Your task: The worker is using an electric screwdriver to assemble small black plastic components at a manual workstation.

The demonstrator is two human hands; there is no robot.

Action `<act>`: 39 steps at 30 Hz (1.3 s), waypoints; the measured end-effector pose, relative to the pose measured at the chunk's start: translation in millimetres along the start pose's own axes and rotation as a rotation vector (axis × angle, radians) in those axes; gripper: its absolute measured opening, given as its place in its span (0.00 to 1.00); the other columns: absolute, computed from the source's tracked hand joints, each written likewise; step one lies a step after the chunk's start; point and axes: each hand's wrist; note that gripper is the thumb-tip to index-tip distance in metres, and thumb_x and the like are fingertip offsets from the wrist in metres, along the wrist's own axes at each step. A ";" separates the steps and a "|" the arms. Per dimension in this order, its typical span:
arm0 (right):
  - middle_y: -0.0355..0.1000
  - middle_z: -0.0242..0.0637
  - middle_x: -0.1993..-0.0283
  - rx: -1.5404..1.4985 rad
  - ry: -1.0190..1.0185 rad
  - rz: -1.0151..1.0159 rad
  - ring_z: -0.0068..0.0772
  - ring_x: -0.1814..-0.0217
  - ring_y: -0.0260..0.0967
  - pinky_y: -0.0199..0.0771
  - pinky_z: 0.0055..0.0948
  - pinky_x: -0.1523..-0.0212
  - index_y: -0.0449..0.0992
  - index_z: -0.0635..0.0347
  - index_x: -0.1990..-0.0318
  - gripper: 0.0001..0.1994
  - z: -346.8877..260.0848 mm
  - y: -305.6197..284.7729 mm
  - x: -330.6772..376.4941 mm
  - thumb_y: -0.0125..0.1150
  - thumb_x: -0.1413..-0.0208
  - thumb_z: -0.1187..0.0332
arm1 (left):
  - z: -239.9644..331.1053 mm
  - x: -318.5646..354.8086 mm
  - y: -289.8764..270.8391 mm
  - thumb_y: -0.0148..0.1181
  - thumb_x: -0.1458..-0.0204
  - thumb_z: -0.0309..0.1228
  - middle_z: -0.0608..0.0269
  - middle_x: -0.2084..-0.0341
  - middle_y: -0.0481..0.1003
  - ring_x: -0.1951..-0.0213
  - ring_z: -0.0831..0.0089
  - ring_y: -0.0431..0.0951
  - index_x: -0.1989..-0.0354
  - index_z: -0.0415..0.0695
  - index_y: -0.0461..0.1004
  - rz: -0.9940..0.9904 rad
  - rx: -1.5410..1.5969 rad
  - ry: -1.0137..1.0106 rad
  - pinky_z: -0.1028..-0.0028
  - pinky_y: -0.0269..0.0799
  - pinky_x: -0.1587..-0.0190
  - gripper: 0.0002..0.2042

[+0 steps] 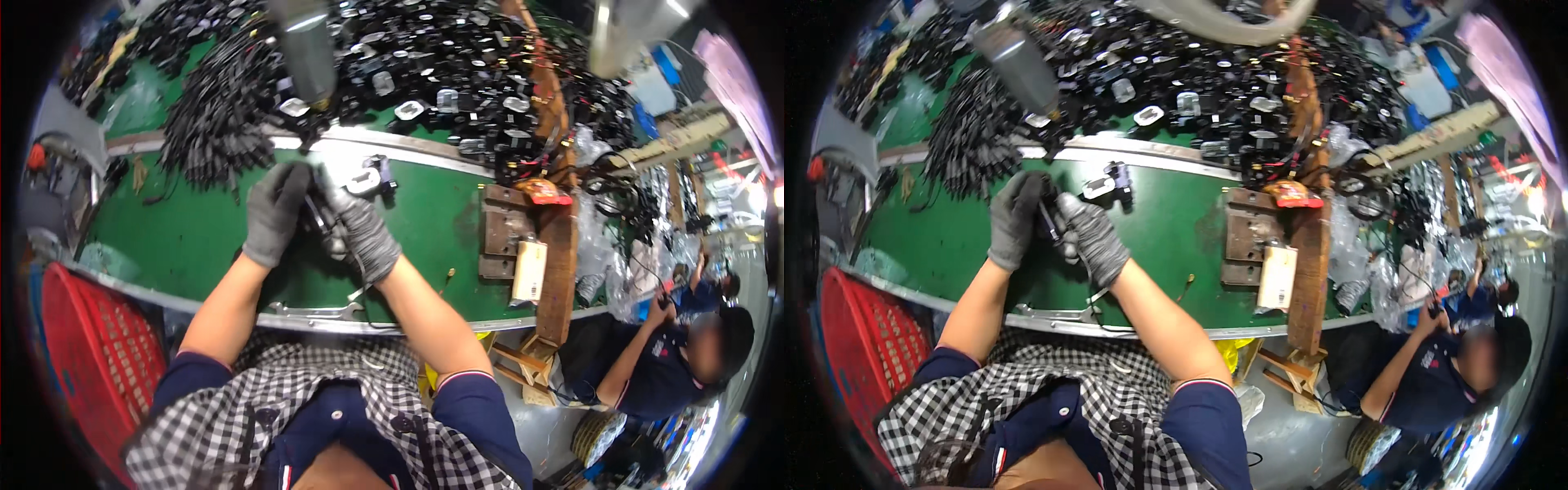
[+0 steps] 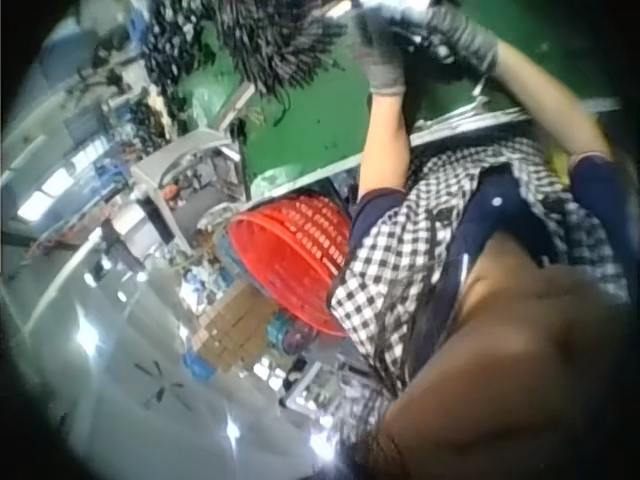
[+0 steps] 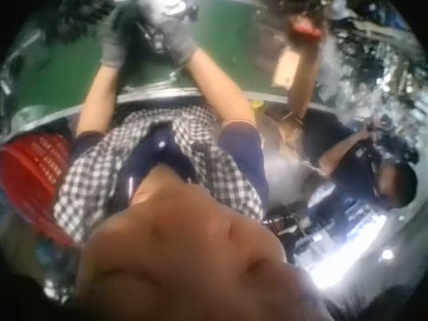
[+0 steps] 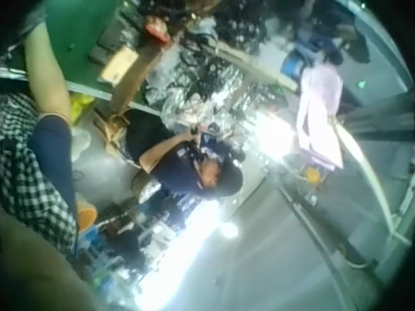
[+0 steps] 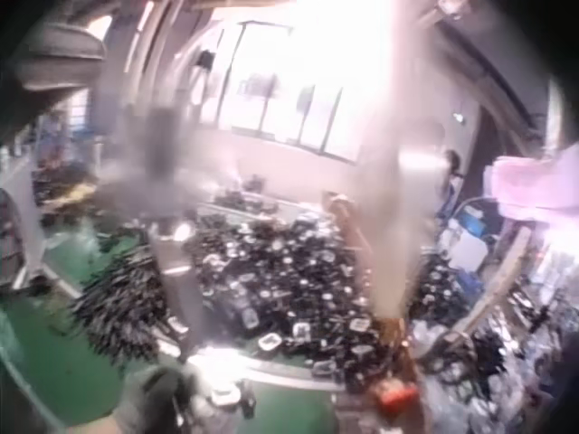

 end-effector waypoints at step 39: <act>0.70 0.31 0.77 -0.038 -0.080 -0.052 0.23 0.77 0.61 0.63 0.23 0.73 0.74 0.61 0.70 0.19 -18.0 17.8 29.2 0.50 0.43 0.53 | -11.1 -2.7 4.9 0.51 0.45 0.40 0.56 0.79 0.75 0.77 0.69 0.76 0.65 0.39 0.73 0.095 0.073 0.117 0.73 0.70 0.72 0.15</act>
Point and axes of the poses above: each hand's wrist, its own x-axis away from the middle knuckle, its own y-axis out of the palm, z = x × y
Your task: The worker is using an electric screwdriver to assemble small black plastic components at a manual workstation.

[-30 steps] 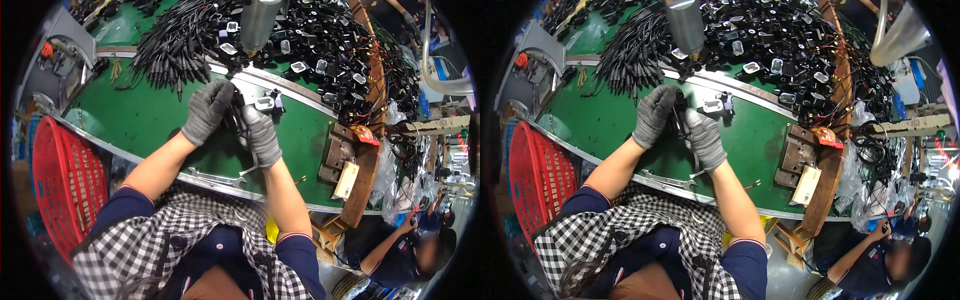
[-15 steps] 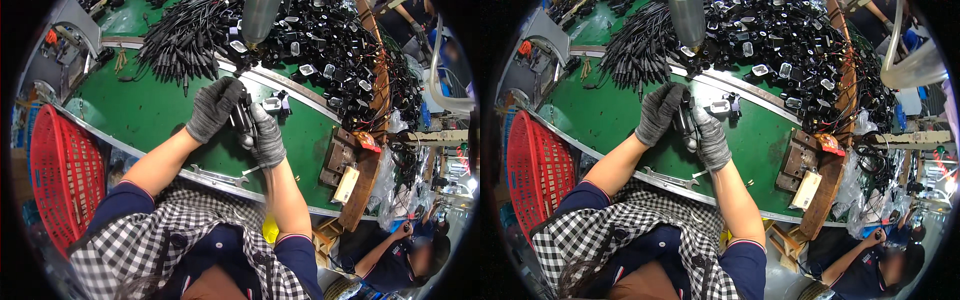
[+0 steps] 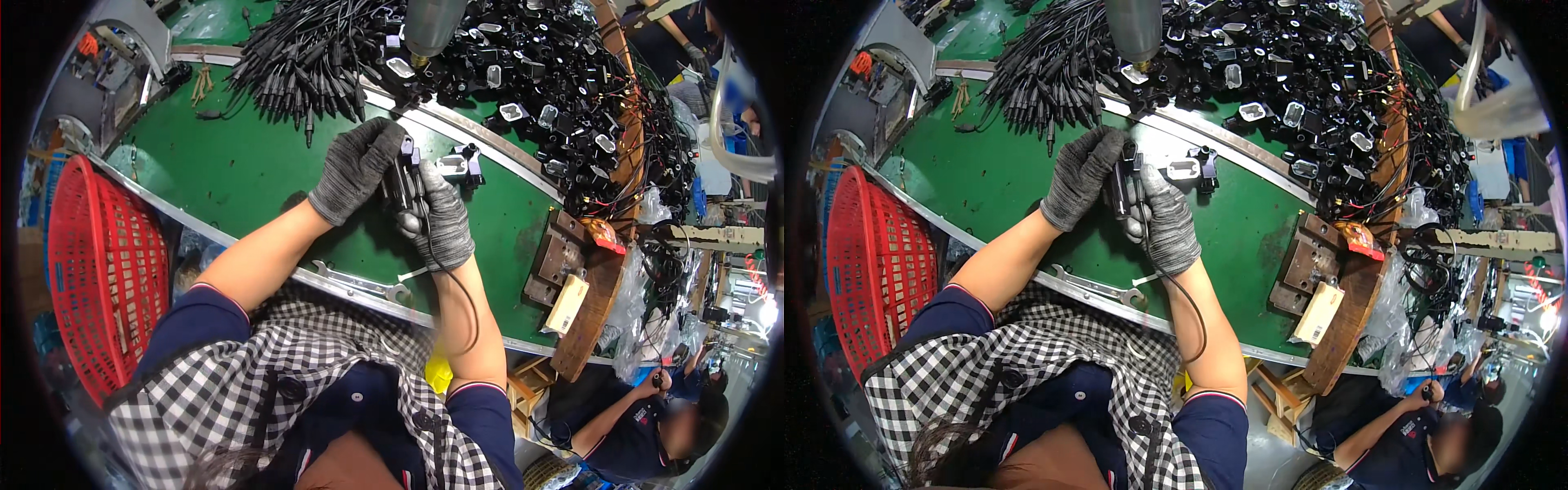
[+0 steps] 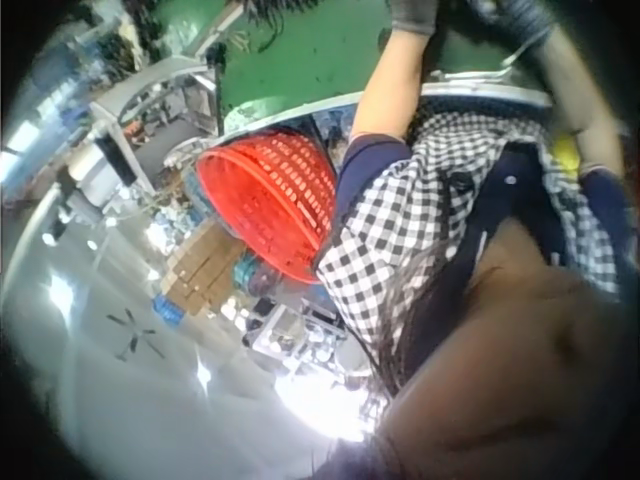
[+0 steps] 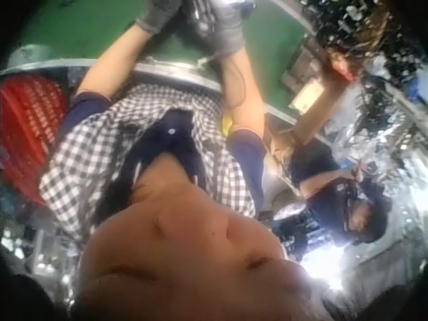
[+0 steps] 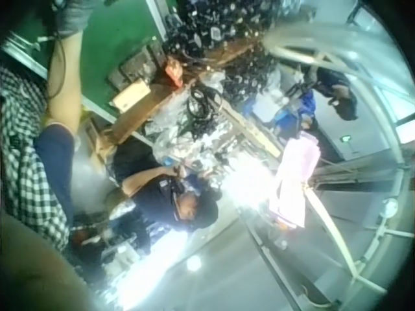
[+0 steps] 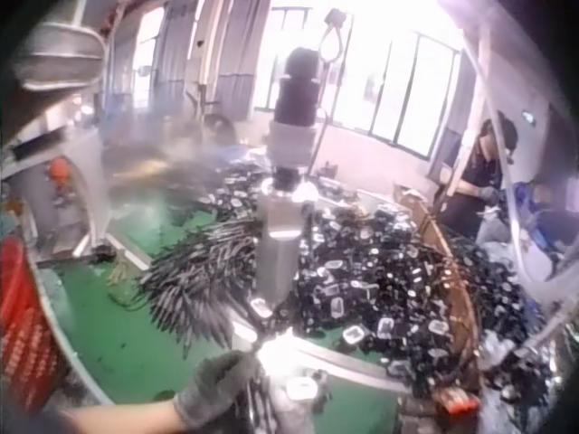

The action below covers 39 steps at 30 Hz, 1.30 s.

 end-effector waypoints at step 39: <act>0.68 0.30 0.79 -0.046 -0.069 0.006 0.22 0.84 0.63 0.64 0.21 0.83 0.74 0.61 0.68 0.12 7.8 -8.0 -7.5 0.54 0.45 0.60 | -3.6 -0.1 0.9 0.51 0.45 0.37 0.57 0.77 0.76 0.74 0.73 0.75 0.63 0.38 0.72 0.005 0.039 0.017 0.74 0.70 0.69 0.13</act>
Point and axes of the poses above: each hand's wrist, its own x-axis away from the middle knuckle, its own y-axis out of the palm, z = x × y
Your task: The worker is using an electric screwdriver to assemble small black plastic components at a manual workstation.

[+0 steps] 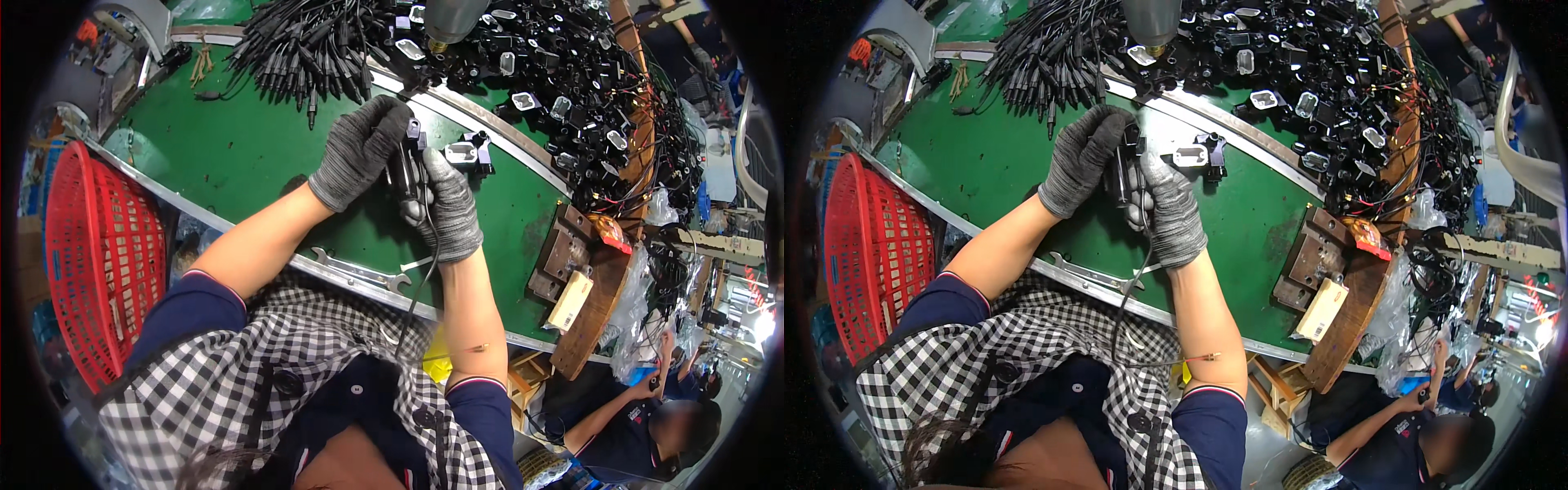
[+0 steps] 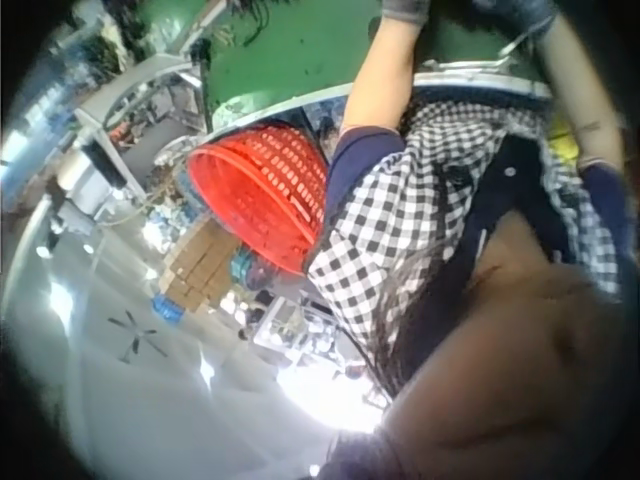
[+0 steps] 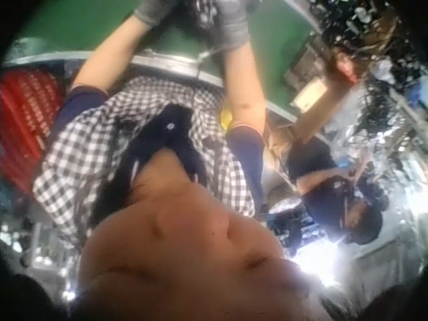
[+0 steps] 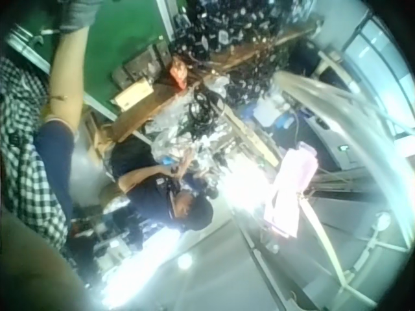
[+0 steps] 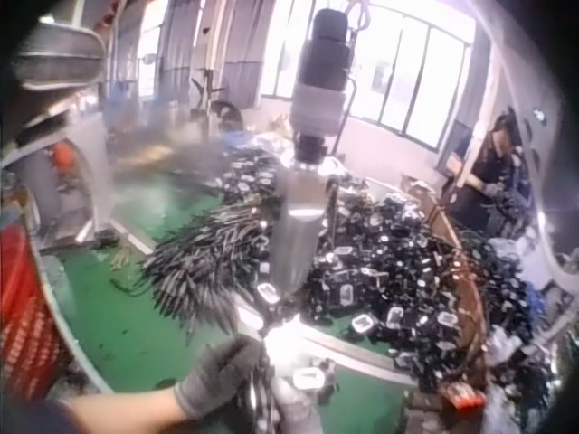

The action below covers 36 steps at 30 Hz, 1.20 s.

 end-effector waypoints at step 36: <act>0.63 0.30 0.86 1.639 -1.289 0.312 0.24 0.87 0.61 0.59 0.21 0.86 0.70 0.58 0.76 0.21 9.6 1.5 -12.5 0.49 0.43 0.49 | -3.7 -4.4 -8.4 0.50 0.45 0.39 0.58 0.77 0.75 0.73 0.66 0.76 0.62 0.40 0.73 -0.023 -0.284 0.191 0.73 0.69 0.68 0.14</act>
Point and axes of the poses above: each hand's wrist, its own x-axis away from the middle knuckle, its own y-axis out of the palm, z = x × y
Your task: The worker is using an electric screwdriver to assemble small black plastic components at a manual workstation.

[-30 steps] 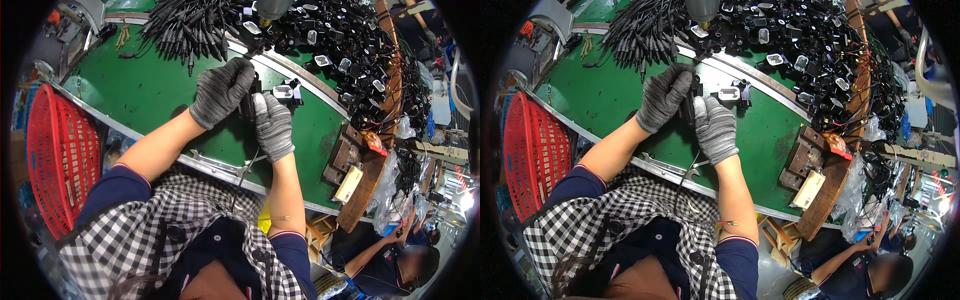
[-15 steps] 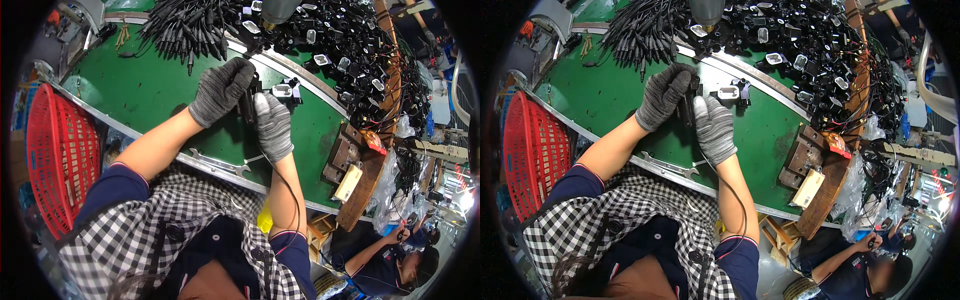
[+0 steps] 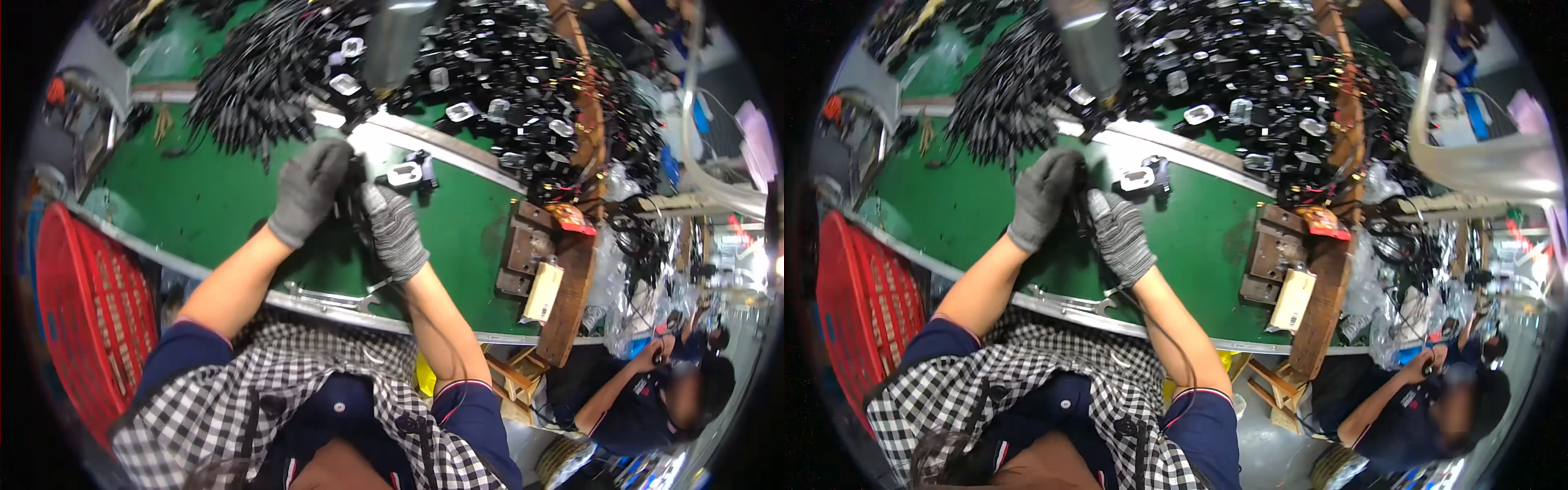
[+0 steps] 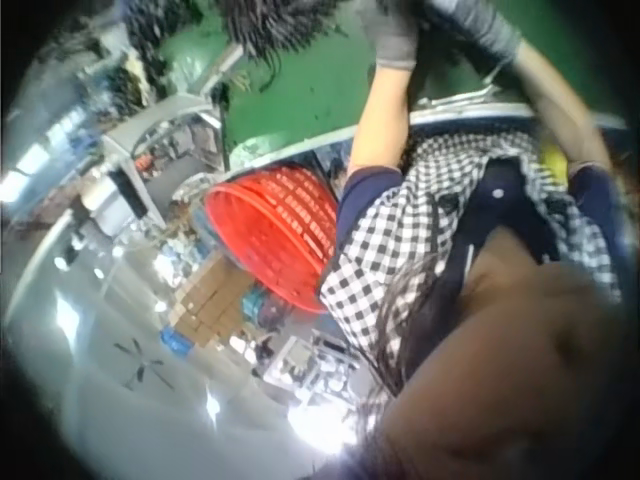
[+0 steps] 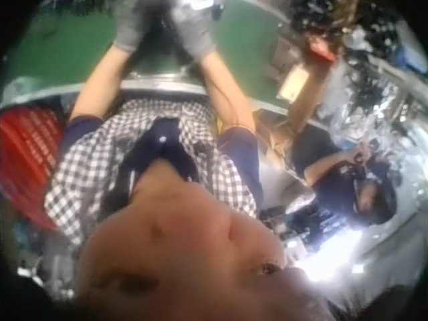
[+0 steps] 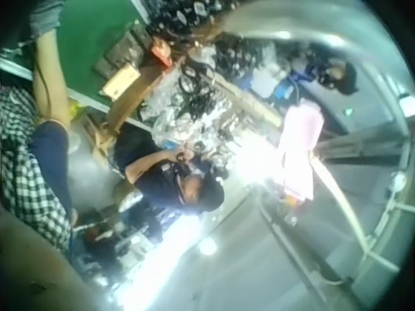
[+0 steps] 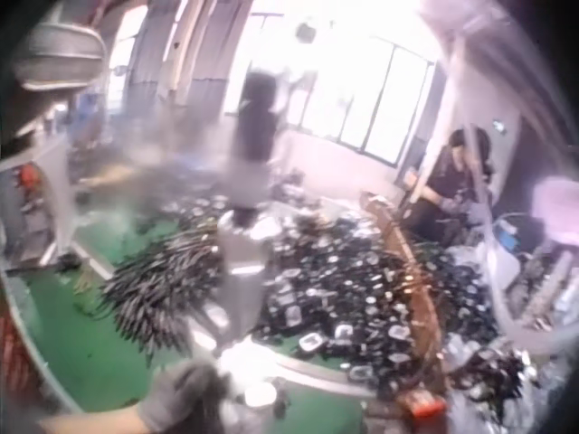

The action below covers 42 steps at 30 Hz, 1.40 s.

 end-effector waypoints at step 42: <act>0.66 0.41 0.82 -0.408 0.455 0.079 0.33 0.79 0.65 0.66 0.34 0.73 0.71 0.63 0.71 0.21 20.0 25.1 33.0 0.43 0.42 0.52 | 15.2 4.5 3.5 0.48 0.44 0.33 0.63 0.78 0.74 0.75 0.76 0.70 0.66 0.38 0.72 0.004 0.263 -0.065 0.76 0.66 0.71 0.11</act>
Point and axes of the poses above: each hand's wrist, its own x-axis away from the middle knuckle, its own y-axis out of the palm, z = x × y
